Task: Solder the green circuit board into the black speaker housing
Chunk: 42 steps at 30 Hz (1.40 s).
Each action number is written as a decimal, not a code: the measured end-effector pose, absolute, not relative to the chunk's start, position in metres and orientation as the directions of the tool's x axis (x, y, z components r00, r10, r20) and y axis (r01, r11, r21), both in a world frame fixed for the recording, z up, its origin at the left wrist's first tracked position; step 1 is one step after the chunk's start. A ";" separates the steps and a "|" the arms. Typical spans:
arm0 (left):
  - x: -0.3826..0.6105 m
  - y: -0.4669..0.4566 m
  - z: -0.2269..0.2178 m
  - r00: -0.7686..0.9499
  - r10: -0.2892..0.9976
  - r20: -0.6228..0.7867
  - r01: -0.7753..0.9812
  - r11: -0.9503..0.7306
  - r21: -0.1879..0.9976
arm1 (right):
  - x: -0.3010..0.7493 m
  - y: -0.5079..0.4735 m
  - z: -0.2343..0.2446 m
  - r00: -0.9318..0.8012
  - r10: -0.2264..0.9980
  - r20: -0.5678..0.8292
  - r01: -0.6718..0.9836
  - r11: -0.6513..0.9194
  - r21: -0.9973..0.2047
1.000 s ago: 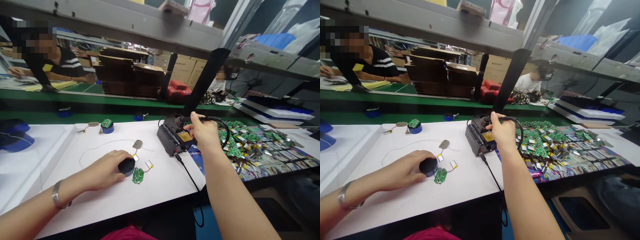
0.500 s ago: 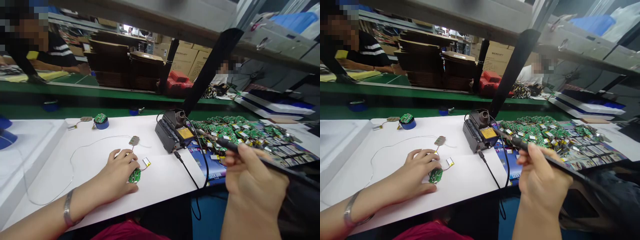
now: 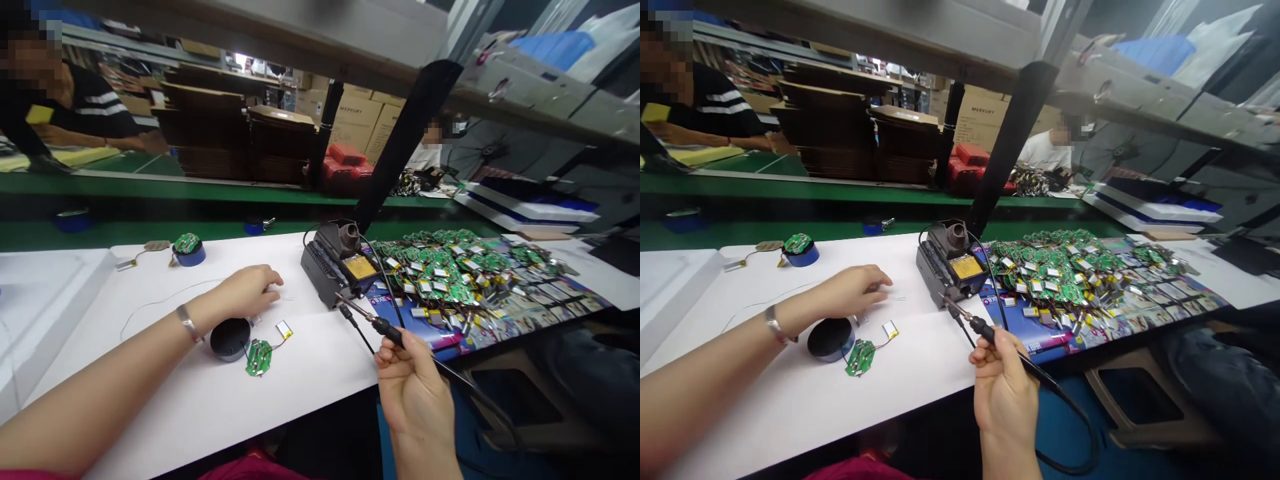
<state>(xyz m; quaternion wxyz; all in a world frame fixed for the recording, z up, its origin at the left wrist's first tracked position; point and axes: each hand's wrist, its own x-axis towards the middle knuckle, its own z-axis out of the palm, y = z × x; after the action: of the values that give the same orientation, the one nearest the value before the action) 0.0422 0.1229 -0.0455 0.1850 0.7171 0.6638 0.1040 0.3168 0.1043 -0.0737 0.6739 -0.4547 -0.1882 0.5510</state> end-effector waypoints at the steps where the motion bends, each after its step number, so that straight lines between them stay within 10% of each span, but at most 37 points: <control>1: 0.046 0.129 -0.050 0.124 0.986 -0.113 0.919 -0.071 0.389 | 0.314 0.104 -0.074 0.325 0.914 -0.243 -0.577 -0.013 -0.817; 9: 0.045 0.138 -0.053 0.212 0.974 -0.083 0.902 -0.162 0.400 | 0.300 0.107 -0.077 0.236 0.940 -0.244 -0.642 -0.038 -0.766; 15: 0.033 0.118 -0.028 0.122 0.992 0.023 0.670 -0.100 0.736 | 0.279 0.117 -0.076 0.158 0.974 -0.161 -0.625 -0.027 -0.780; 20: 0.036 0.115 -0.027 0.038 0.989 0.144 0.568 -0.140 0.811 | 0.265 0.126 -0.067 0.087 0.921 -0.379 -0.734 -0.198 -0.649; 26: 0.045 0.114 -0.028 0.052 0.976 0.213 0.530 -0.208 0.822 | 0.263 0.131 -0.064 0.002 0.854 -0.519 -0.809 -0.304 -0.503; 42: 0.048 0.115 -0.030 0.040 0.958 0.285 0.613 -0.249 0.750 | 0.253 0.126 -0.072 0.108 0.908 -0.406 -0.723 -0.208 -0.658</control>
<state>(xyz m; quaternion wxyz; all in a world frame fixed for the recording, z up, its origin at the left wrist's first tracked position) 0.0480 0.1152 -0.0302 0.2204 0.6865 0.5719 0.3911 0.2531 0.1265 -0.0721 0.6191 -0.4130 -0.1116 0.6585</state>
